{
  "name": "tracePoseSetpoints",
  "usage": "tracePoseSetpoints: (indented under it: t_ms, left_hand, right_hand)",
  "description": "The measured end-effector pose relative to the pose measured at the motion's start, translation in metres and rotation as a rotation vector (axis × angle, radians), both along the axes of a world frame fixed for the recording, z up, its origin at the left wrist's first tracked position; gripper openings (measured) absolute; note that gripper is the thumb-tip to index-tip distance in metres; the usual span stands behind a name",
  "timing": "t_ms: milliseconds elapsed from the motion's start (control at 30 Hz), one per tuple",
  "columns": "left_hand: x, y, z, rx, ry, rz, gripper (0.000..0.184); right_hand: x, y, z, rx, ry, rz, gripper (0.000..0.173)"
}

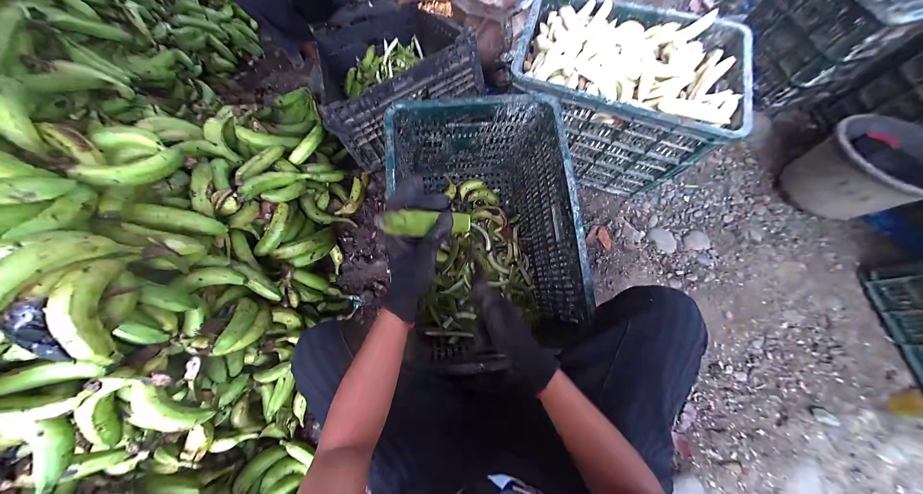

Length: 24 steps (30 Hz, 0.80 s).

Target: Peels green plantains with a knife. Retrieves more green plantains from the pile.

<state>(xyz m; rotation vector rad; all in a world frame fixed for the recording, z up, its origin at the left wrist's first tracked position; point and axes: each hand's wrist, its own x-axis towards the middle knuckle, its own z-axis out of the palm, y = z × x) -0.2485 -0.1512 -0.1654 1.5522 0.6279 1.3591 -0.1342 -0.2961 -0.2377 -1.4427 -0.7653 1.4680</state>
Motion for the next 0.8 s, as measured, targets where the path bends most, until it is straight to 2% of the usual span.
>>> tracePoseSetpoints:
  t_ms: [100,200,333,367,433,533,633,733,800]
  left_hand:
    - [-0.003,0.005,0.002,-0.196,-0.047,-0.076,0.075]
    - [0.003,0.017,-0.006,-0.344,-0.134,-0.123,0.082]
    - [0.001,0.016,-0.017,-0.374,-0.044,-0.009,0.074]
    - [0.002,0.015,-0.014,-0.416,-0.053,0.022,0.063]
    - [0.000,0.017,-0.013,-0.490,-0.106,0.008,0.056]
    - [-0.006,0.021,-0.017,-0.460,-0.121,-0.041,0.061]
    - [-0.005,0.020,-0.018,-0.431,-0.100,-0.067,0.061]
    - [-0.002,0.014,-0.018,-0.381,0.035,-0.100,0.059]
    - [0.002,0.008,-0.019,-0.471,0.123,-0.134,0.058]
  right_hand:
    - [0.032,0.015,0.018,0.149,-0.308,-0.054,0.060]
    - [0.054,0.031,0.029,0.283,-0.588,0.015,0.059]
    - [0.052,0.044,0.044,0.282,-0.952,0.199,0.065]
    - [0.048,0.044,0.049,0.274,-0.996,0.223,0.068]
    - [0.041,0.039,0.053,0.294,-1.065,0.198,0.071]
    - [0.031,0.030,0.054,0.329,-1.166,0.113,0.071]
    - [0.023,0.032,0.052,0.272,-1.131,0.038,0.058]
    - [0.022,0.050,0.049,0.183,-1.113,-0.045,0.051]
    - [0.028,0.072,0.045,0.106,-1.101,-0.153,0.051]
